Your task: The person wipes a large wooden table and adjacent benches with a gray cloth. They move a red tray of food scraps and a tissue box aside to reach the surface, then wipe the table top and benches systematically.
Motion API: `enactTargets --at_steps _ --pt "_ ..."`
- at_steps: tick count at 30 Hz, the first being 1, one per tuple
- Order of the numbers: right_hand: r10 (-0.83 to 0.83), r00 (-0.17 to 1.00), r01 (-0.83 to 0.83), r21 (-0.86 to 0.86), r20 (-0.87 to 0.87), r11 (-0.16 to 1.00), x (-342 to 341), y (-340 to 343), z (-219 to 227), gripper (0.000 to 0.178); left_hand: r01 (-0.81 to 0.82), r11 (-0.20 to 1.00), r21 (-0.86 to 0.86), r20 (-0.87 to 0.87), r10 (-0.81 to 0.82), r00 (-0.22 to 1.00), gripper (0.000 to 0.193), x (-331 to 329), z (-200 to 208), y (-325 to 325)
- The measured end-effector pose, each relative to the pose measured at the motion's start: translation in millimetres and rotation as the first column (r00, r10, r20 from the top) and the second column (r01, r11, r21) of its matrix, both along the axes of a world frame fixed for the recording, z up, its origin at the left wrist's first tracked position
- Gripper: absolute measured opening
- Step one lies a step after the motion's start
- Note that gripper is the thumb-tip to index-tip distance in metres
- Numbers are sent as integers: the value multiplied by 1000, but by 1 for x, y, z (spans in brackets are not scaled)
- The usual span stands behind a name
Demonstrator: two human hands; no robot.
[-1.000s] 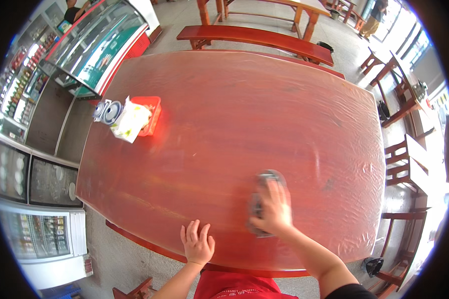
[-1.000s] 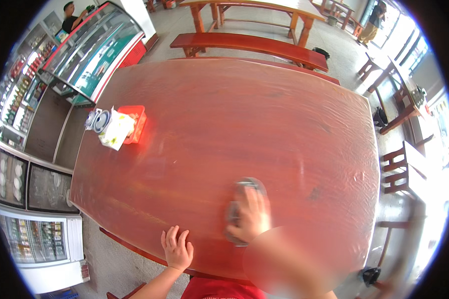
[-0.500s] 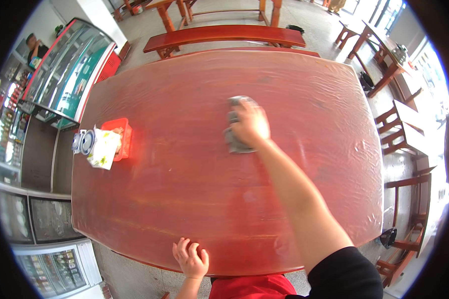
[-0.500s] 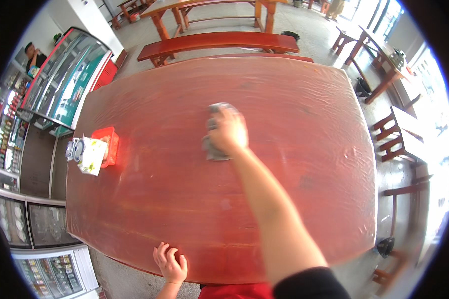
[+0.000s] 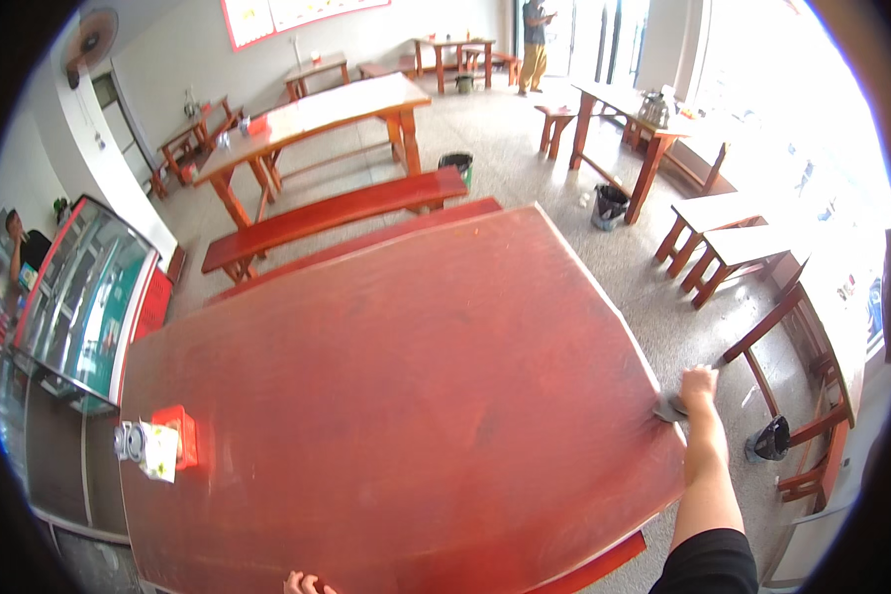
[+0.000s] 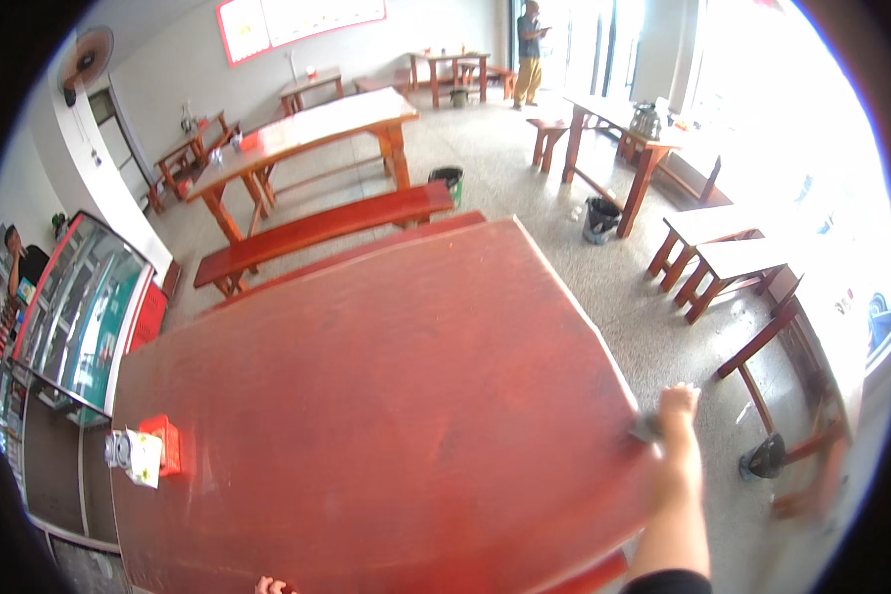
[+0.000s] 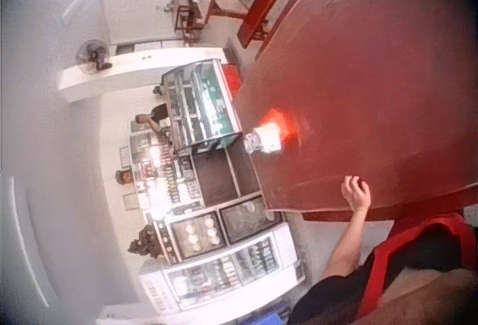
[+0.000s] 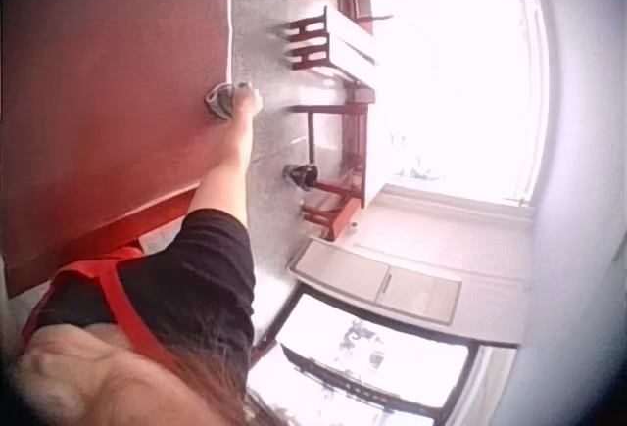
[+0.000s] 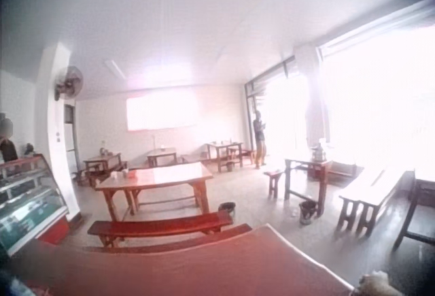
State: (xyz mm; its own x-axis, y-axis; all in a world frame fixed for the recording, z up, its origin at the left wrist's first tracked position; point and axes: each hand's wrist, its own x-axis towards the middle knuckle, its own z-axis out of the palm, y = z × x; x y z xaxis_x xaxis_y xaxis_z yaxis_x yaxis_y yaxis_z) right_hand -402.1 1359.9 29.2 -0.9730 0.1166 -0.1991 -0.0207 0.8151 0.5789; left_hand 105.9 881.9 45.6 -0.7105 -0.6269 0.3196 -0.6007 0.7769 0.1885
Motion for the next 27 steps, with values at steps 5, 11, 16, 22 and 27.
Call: enactTargets --at_steps 5,11,16,22,27 --pt "-41 875 -187 -416 -482 890 -10 49 68 30 -35 997 62 34 33 999 27 5 -3 11" --pt "-205 973 -47 -964 -102 261 65 -56 55 65 -70 995 67 34 68 997 30 14 6 7" --pt "278 922 -380 -766 -269 518 98 -76 12 68 -55 995 81 0 56 998 28 13 0 3" --pt "28 944 -269 -716 -329 644 110 -116 -21 50 -33 996 79 -33 35 999 27 18 -1 0" --pt "280 864 -503 -751 -419 428 193 -236 -10 47 -25 993 119 19 23 1000 24 36 -38 -8"
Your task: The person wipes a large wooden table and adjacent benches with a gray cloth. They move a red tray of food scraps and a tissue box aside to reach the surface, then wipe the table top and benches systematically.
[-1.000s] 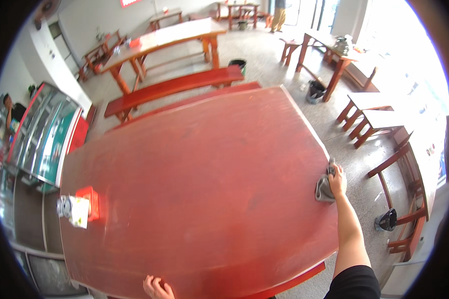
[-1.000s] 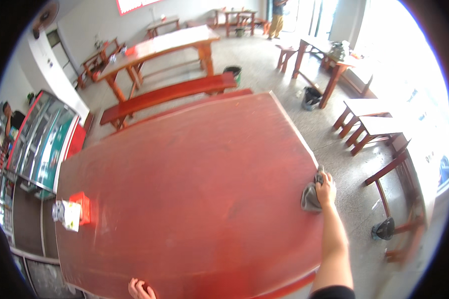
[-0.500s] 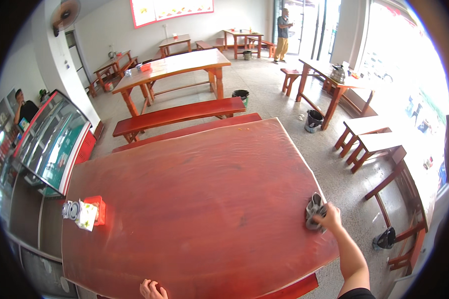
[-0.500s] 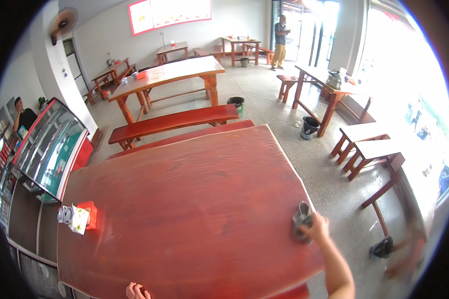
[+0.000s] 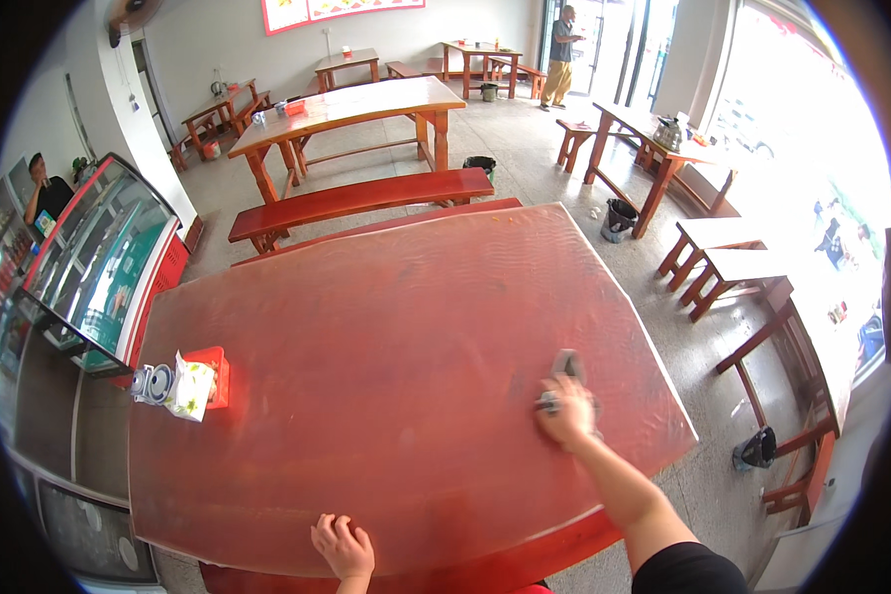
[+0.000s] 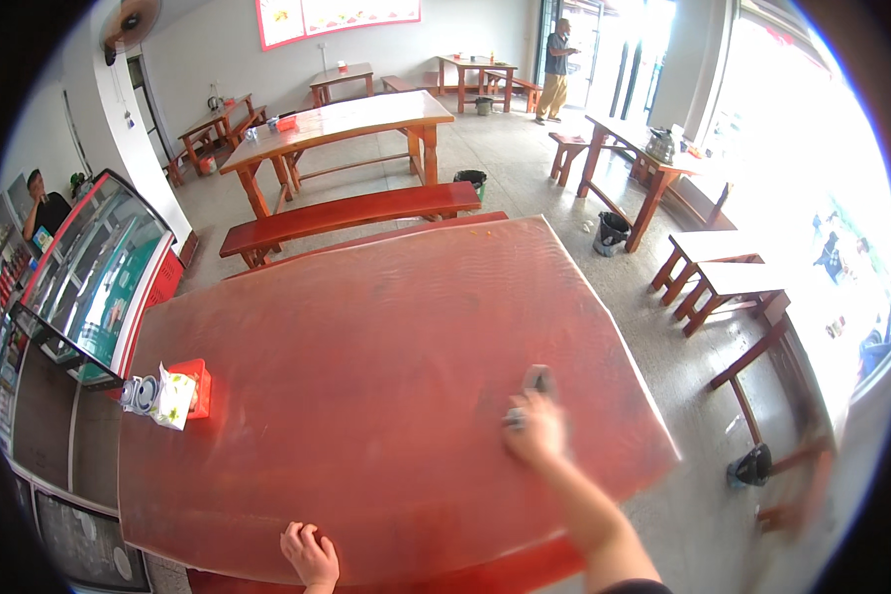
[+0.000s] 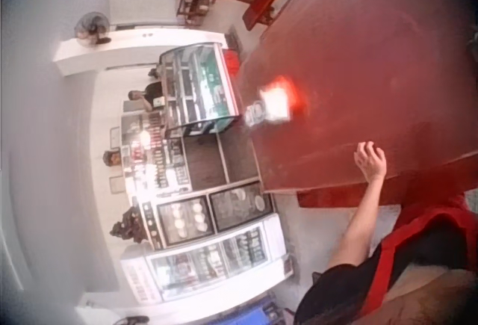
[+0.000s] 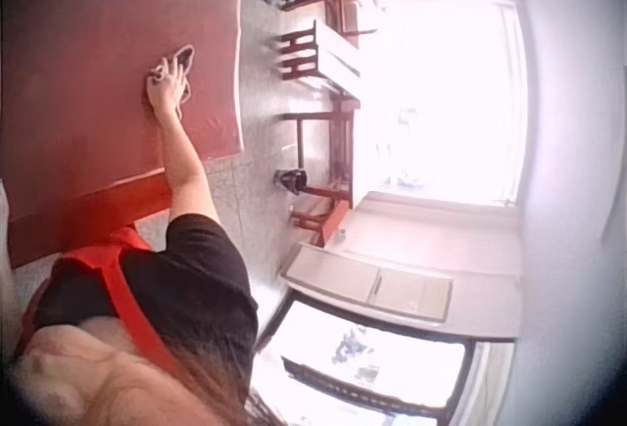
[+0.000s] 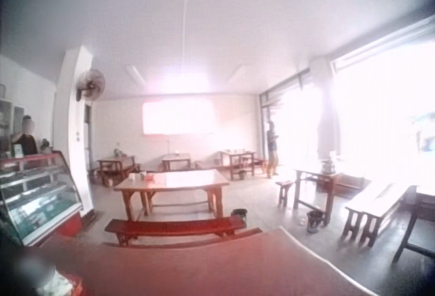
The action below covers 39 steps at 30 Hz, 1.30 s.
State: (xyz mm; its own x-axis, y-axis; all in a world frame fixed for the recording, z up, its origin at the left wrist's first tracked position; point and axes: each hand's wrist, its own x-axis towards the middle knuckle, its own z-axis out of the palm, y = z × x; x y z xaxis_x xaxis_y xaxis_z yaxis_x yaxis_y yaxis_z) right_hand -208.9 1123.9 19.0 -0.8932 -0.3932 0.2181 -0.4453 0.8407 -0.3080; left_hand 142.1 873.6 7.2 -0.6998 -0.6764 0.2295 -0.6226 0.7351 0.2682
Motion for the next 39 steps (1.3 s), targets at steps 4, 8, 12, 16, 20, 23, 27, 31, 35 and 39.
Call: enactTargets --at_steps 4,8,12,16,20,23,27,31,35,39 --pt "365 921 -364 -32 133 931 115 -124 24 53 95 992 88 -107 -85 991 25 4 6 -3" --pt "623 780 -593 -245 64 767 246 -188 18 55 190 935 299 -528 -4 849 32 14 -9 -17" --pt "690 721 -663 -230 61 713 312 -183 4 59 118 956 269 -471 23 882 33 62 -1 -16" --pt "693 714 -659 -238 100 713 301 -148 7 47 135 969 206 -388 -45 920 29 144 1 10" --pt "502 860 -486 -153 92 860 236 -84 9 48 46 970 240 -366 47 930 25 187 15 63" --pt "340 928 -321 -137 151 937 156 -10 16 49 -21 900 435 -61 53 997 25 265 -41 79" --pt "92 991 -84 -84 99 993 54 105 17 48 -203 563 802 166 117 979 25 229 -20 132" --pt "-122 993 122 -71 0 990 -36 181 -2 45 -212 374 903 208 53 977 25 163 -11 168" --pt "-227 974 227 -68 4 971 -85 204 -10 43 -140 315 939 150 -8 989 25 108 -3 188" --pt "-373 910 387 -49 180 921 -98 209 0 47 -79 294 953 89 -22 996 25 88 6 186"
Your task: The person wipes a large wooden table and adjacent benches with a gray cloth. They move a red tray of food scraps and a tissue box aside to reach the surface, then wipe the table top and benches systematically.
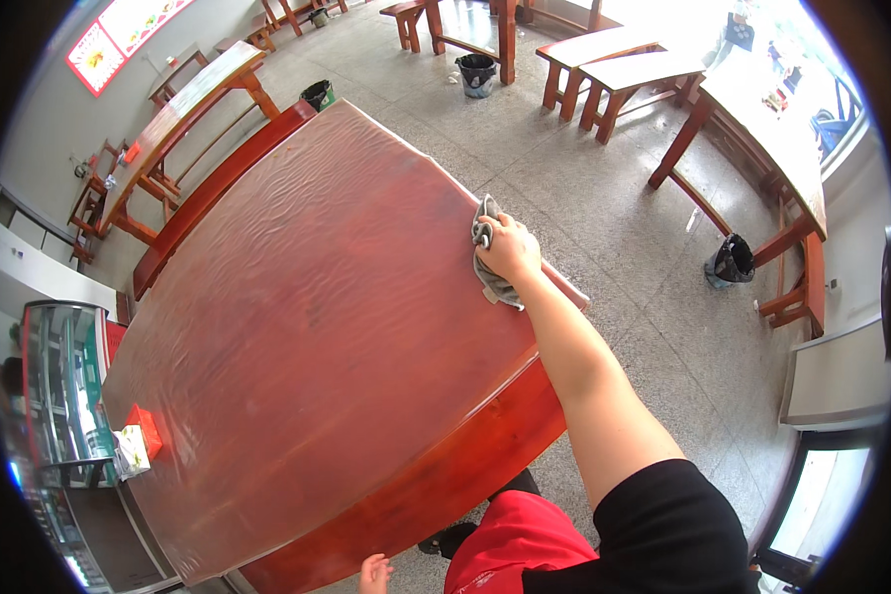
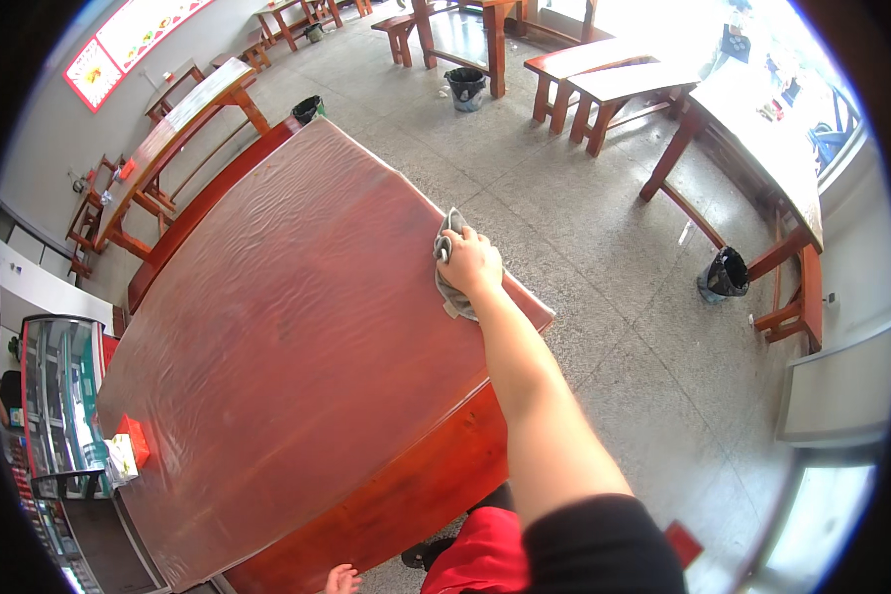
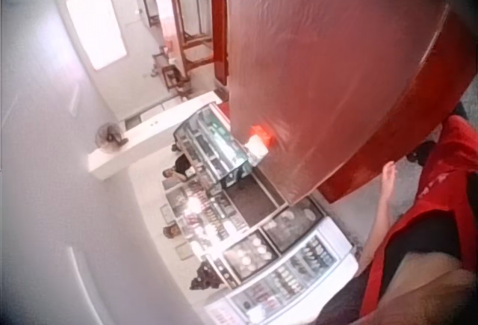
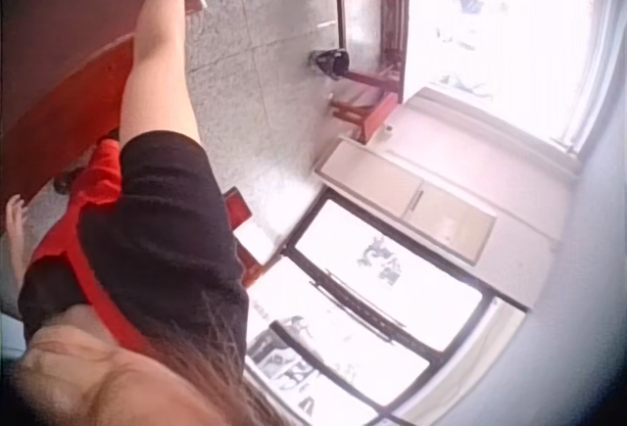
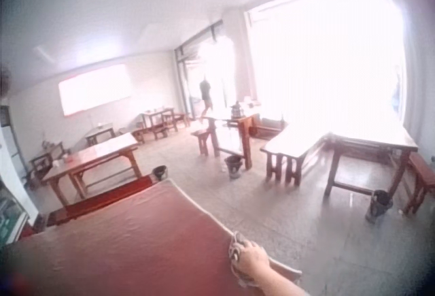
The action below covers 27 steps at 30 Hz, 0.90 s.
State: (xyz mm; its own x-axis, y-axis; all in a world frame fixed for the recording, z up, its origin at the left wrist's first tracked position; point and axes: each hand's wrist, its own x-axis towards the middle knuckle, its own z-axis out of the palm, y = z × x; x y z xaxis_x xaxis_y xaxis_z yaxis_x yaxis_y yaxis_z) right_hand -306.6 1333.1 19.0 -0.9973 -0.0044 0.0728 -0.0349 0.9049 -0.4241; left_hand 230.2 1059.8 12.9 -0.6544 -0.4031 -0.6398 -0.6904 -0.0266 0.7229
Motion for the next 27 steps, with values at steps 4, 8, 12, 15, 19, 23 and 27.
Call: enactTargets --at_steps 4,8,12,15,19,23,27 --pt "-48 993 45 35 109 998 17 34 7 47 -52 998 21 7 52 999 24 17 -1 -15" --pt "83 996 -88 147 38 985 75 91 6 48 -23 999 50 85 18 996 24 41 -17 -27" --pt "-25 899 -299 655 437 694 126 181 14 43 56 994 89 128 -67 989 25 56 -33 -39" --pt "-497 817 328 473 292 818 206 245 27 32 111 984 136 132 -129 983 25 59 -52 -50" --pt "-570 686 424 388 452 818 321 263 37 27 192 967 168 128 -215 968 25 70 -64 -75" --pt "-650 512 747 82 562 660 426 222 66 47 289 951 107 3 -291 957 26 70 -77 -107" --pt "-689 516 807 -20 508 590 517 232 8 56 407 913 -12 -84 -407 910 24 62 -80 -134"
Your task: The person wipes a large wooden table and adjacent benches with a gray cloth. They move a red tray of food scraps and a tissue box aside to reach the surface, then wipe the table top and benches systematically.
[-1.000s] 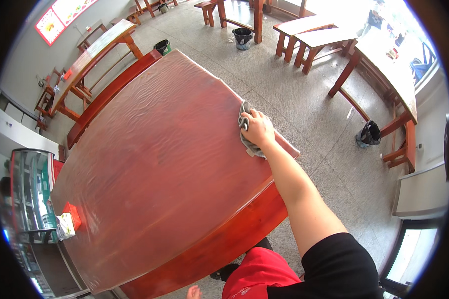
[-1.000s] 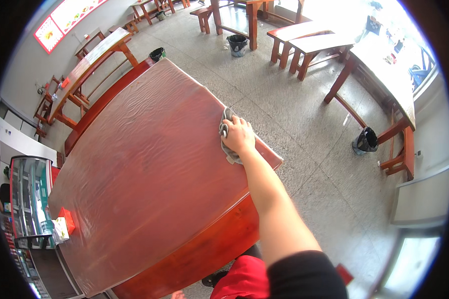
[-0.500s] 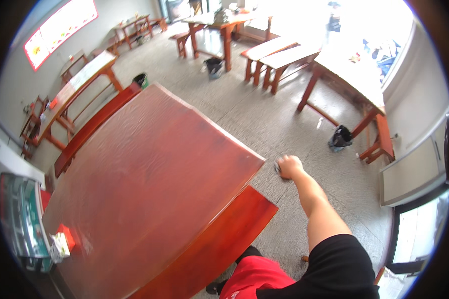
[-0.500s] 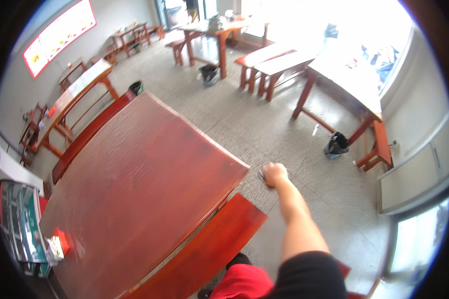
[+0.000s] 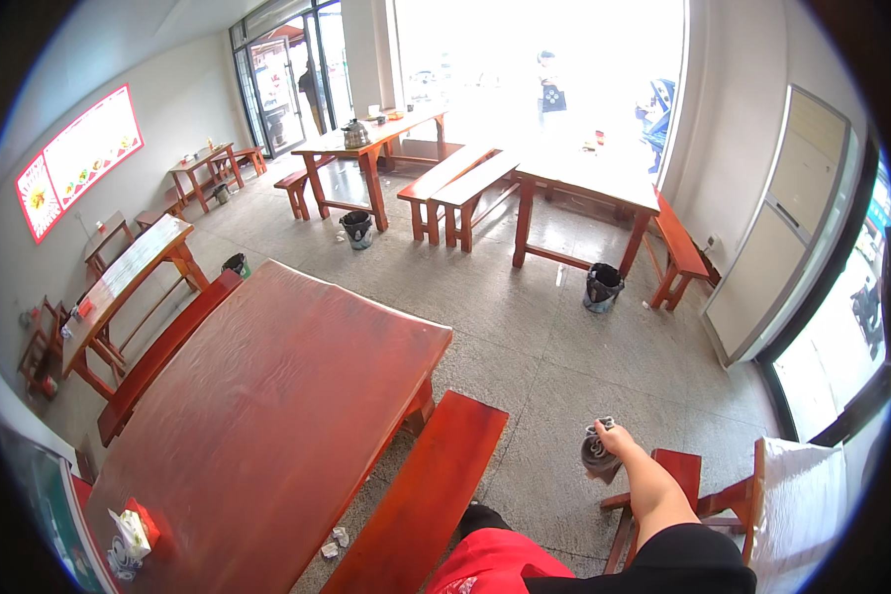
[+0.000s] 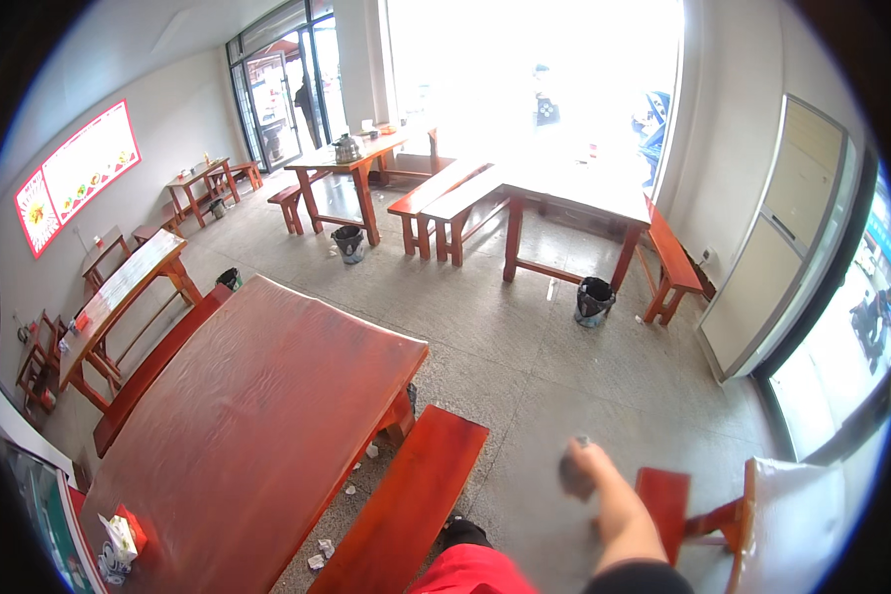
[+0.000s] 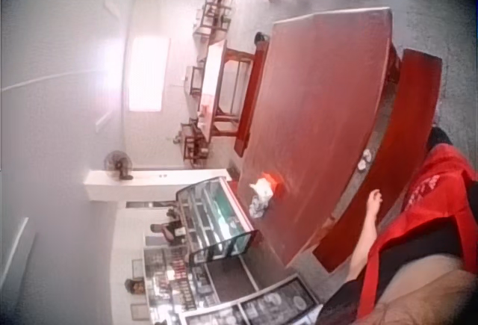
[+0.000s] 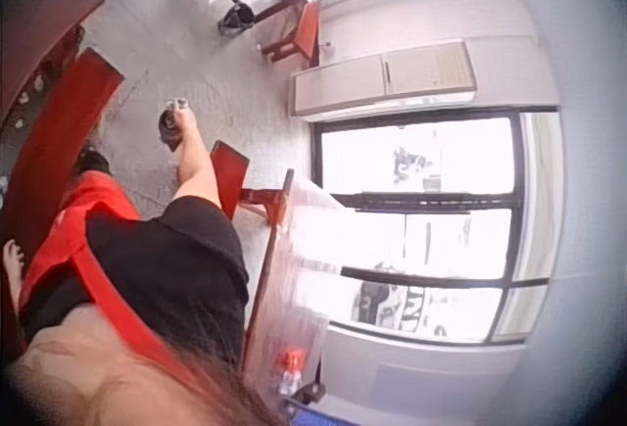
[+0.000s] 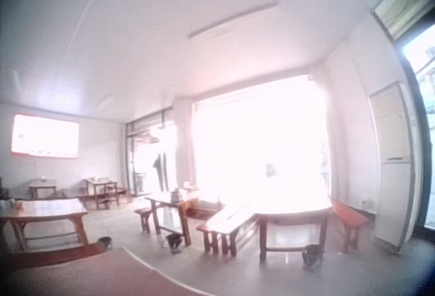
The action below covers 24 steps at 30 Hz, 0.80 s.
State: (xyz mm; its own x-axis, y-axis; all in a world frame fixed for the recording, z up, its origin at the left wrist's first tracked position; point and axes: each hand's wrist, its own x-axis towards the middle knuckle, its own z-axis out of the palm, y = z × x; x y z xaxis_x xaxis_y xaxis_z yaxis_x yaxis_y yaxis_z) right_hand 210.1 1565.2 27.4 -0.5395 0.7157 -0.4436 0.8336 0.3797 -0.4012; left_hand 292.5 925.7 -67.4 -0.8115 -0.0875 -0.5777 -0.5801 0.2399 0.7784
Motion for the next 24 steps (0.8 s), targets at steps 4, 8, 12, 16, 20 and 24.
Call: enactTargets --at_steps 4,8,12,16,20,24 --pt "117 993 -108 388 3 915 60 -15 -7 63 22 1000 -9 103 -21 994 21 39 -14 -25" --pt "88 994 -61 337 -68 939 86 -18 10 57 28 999 -26 218 -22 976 20 81 -18 -30" --pt "-5 925 -8 -33 -379 999 89 6 -24 35 19 1000 -19 139 -16 990 20 89 -21 -9" --pt "-77 776 -305 -479 -626 823 62 -32 31 17 -7 1000 -16 -5 7 1000 21 102 -19 12" --pt "-305 691 -437 -715 -655 546 62 -45 70 21 35 999 -11 -59 -36 998 21 98 1 65" --pt "425 743 -618 -287 -516 732 63 -31 66 25 315 903 -293 -416 -417 808 24 66 39 146"
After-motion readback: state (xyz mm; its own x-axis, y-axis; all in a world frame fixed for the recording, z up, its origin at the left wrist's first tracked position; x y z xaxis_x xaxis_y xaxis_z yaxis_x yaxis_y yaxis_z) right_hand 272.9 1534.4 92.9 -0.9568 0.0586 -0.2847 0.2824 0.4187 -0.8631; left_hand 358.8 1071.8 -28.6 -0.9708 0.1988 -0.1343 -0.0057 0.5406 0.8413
